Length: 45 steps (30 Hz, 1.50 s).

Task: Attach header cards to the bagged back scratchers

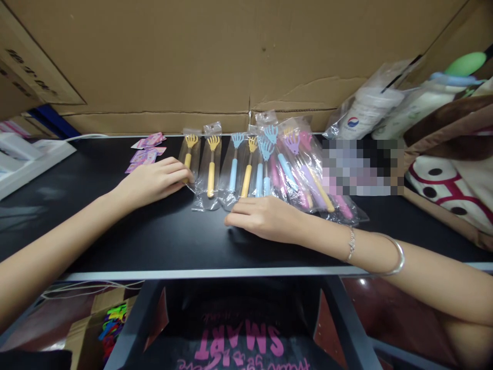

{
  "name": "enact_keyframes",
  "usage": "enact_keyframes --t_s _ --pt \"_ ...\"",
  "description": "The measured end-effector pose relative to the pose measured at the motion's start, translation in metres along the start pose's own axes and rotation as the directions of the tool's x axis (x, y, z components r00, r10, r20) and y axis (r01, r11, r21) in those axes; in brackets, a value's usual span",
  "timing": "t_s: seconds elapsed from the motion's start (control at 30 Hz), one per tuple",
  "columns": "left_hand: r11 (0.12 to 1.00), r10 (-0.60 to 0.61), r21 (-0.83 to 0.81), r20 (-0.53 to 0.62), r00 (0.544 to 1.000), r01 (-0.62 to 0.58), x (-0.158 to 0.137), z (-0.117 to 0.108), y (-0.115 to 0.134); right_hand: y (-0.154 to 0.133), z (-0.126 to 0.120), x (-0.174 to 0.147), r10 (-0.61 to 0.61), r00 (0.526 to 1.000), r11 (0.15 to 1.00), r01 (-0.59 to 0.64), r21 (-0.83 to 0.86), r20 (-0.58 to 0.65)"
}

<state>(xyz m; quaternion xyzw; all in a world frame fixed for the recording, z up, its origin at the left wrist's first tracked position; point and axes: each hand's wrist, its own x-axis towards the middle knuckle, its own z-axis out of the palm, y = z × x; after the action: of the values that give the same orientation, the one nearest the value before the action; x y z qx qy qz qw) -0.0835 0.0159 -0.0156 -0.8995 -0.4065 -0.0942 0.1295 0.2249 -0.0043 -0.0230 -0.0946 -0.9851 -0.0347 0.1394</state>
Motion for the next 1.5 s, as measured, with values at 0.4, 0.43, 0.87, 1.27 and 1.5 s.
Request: enact_keyframes --t_s 0.4,0.43,0.87,1.27,1.5 --pt "0.996 -0.052 -0.074 -0.011 0.999 0.051 0.018 -0.034 0.035 0.002 0.005 0.001 -0.016 0.999 0.999 0.014 -0.034 -0.05" --pt "0.998 -0.017 -0.067 -0.039 0.999 0.014 0.026 -0.035 0.044 0.002 0.006 0.001 -0.019 0.998 0.999 0.017 -0.043 -0.054" --pt "0.916 0.225 -0.289 -0.206 0.952 -0.279 0.07 0.023 0.095 0.004 0.009 0.0 -0.207 0.964 0.967 0.175 -0.184 -0.17" --pt "0.905 0.235 -0.318 -0.178 0.955 -0.282 0.068 0.025 0.093 0.004 0.012 0.001 -0.162 0.978 0.976 0.14 -0.165 -0.131" --pt "0.908 0.226 -0.328 -0.141 0.964 -0.26 0.067 0.024 0.093 0.004 0.014 0.002 -0.158 0.973 0.979 0.132 -0.157 -0.166"
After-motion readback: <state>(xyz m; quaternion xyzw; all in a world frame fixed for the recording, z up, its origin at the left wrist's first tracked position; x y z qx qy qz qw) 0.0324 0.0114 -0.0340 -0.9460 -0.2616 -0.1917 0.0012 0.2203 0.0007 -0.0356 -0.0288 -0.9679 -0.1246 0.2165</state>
